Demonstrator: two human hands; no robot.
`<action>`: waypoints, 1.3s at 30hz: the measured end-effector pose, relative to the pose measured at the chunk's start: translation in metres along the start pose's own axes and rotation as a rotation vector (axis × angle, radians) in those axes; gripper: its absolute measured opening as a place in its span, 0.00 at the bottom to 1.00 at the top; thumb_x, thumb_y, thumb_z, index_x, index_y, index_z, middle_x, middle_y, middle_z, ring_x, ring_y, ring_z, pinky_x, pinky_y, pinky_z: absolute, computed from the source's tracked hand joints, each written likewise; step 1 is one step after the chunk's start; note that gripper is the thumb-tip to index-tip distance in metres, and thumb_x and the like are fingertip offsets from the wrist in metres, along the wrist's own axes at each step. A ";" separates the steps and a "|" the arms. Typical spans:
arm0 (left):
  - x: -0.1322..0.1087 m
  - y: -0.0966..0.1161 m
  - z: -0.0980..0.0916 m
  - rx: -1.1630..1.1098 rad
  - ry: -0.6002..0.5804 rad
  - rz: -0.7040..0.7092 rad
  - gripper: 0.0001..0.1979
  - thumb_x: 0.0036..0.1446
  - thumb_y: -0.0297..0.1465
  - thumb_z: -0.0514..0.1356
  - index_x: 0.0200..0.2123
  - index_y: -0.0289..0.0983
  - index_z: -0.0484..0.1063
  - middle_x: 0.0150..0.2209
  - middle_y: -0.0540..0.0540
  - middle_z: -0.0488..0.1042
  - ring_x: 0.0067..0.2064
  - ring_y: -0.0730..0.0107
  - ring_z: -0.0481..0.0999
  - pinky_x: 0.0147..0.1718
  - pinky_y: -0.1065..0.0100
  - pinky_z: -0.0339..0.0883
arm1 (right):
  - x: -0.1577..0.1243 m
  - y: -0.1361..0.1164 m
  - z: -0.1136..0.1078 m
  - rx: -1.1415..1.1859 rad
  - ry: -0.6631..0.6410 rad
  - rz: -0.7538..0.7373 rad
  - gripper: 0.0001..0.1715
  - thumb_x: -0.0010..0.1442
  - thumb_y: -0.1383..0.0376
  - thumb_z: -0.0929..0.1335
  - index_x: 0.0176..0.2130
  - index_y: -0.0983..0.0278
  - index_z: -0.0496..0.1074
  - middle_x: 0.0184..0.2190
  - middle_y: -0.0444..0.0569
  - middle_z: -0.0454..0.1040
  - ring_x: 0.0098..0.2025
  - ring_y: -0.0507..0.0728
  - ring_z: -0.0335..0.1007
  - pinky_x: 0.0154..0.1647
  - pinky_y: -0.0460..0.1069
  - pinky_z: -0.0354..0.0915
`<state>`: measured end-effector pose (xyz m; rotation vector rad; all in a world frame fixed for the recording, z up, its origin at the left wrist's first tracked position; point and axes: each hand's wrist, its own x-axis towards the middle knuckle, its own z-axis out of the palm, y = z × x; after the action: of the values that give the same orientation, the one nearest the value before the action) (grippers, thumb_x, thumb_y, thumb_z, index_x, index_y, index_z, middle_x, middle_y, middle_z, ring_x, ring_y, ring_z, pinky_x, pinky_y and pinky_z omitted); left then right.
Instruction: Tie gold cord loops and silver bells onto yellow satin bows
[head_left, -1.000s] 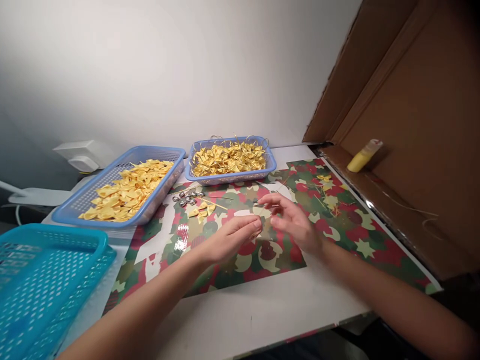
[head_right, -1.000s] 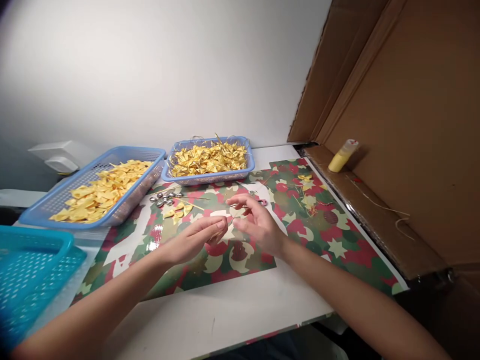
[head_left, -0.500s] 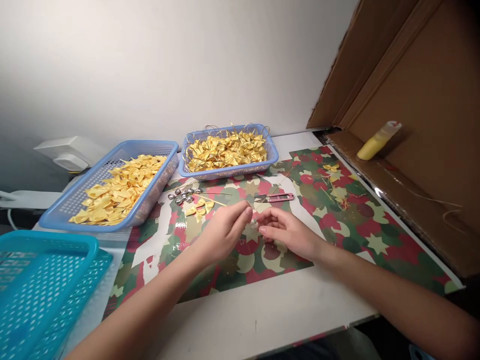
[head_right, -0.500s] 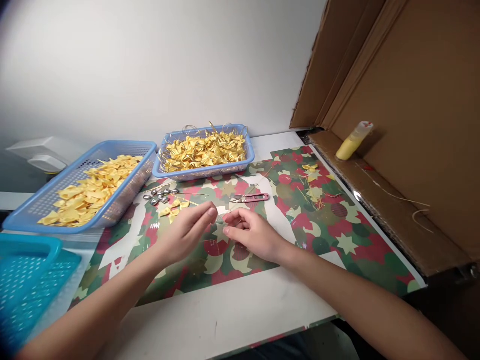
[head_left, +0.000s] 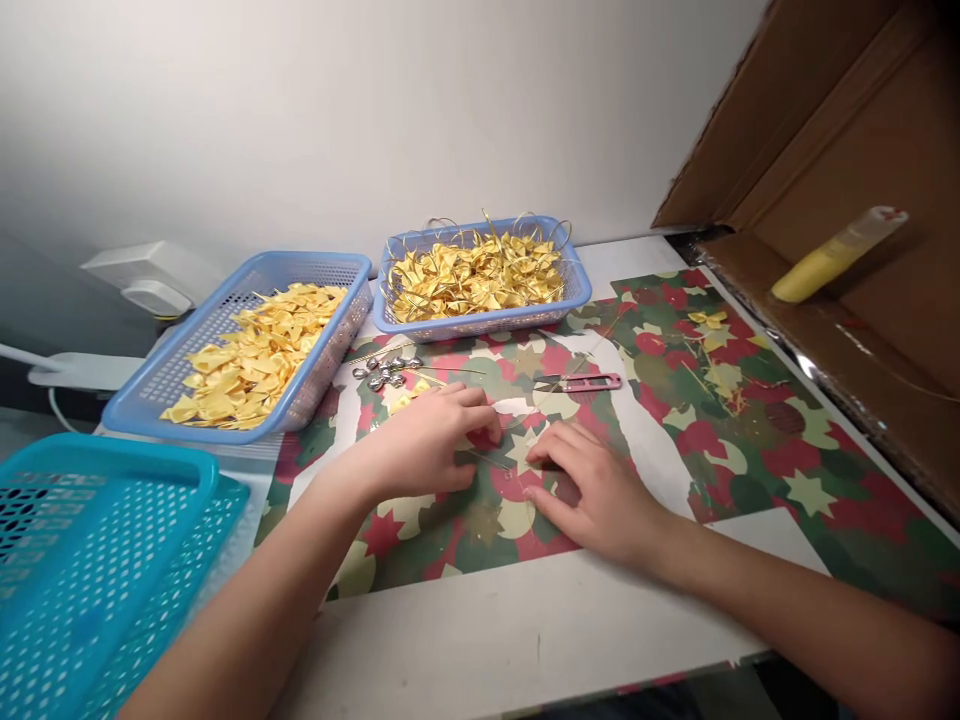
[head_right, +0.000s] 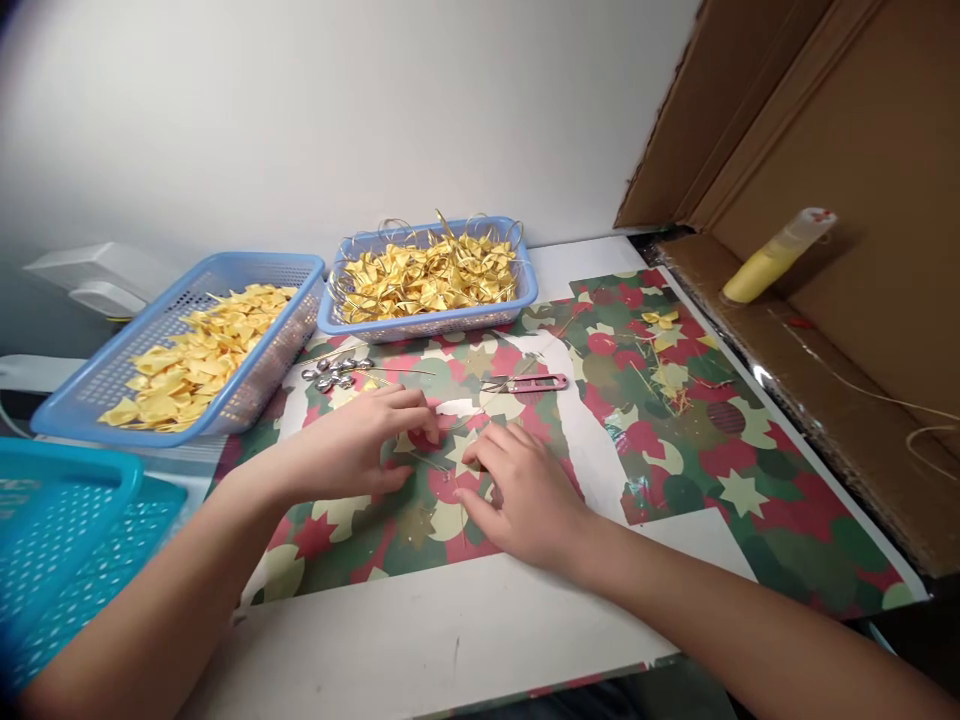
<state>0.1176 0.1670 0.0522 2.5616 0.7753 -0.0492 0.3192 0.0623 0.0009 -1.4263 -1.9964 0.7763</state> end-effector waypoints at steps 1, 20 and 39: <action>0.000 -0.002 0.001 0.004 0.004 -0.001 0.16 0.40 0.19 0.58 0.34 0.40 0.74 0.35 0.48 0.72 0.38 0.63 0.72 0.36 0.66 0.64 | 0.000 0.001 -0.001 0.026 0.005 -0.003 0.03 0.59 0.69 0.67 0.36 0.64 0.66 0.34 0.48 0.70 0.36 0.56 0.61 0.38 0.52 0.62; -0.001 0.004 0.004 -0.187 -0.059 -0.025 0.11 0.66 0.30 0.49 0.33 0.36 0.68 0.35 0.45 0.68 0.34 0.67 0.68 0.33 0.67 0.63 | -0.002 0.005 -0.006 0.229 0.056 0.011 0.03 0.61 0.69 0.64 0.38 0.64 0.68 0.36 0.48 0.69 0.39 0.53 0.64 0.37 0.48 0.65; -0.004 0.012 -0.001 -0.706 -0.051 -0.131 0.11 0.67 0.38 0.47 0.33 0.40 0.59 0.28 0.54 0.58 0.27 0.74 0.58 0.26 0.72 0.56 | 0.003 0.011 -0.021 0.953 -0.206 0.301 0.21 0.67 0.52 0.61 0.32 0.65 0.66 0.19 0.36 0.51 0.20 0.46 0.47 0.22 0.43 0.51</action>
<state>0.1204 0.1565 0.0590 1.8360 0.7687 0.1017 0.3405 0.0704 0.0077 -1.0643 -1.2009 1.7562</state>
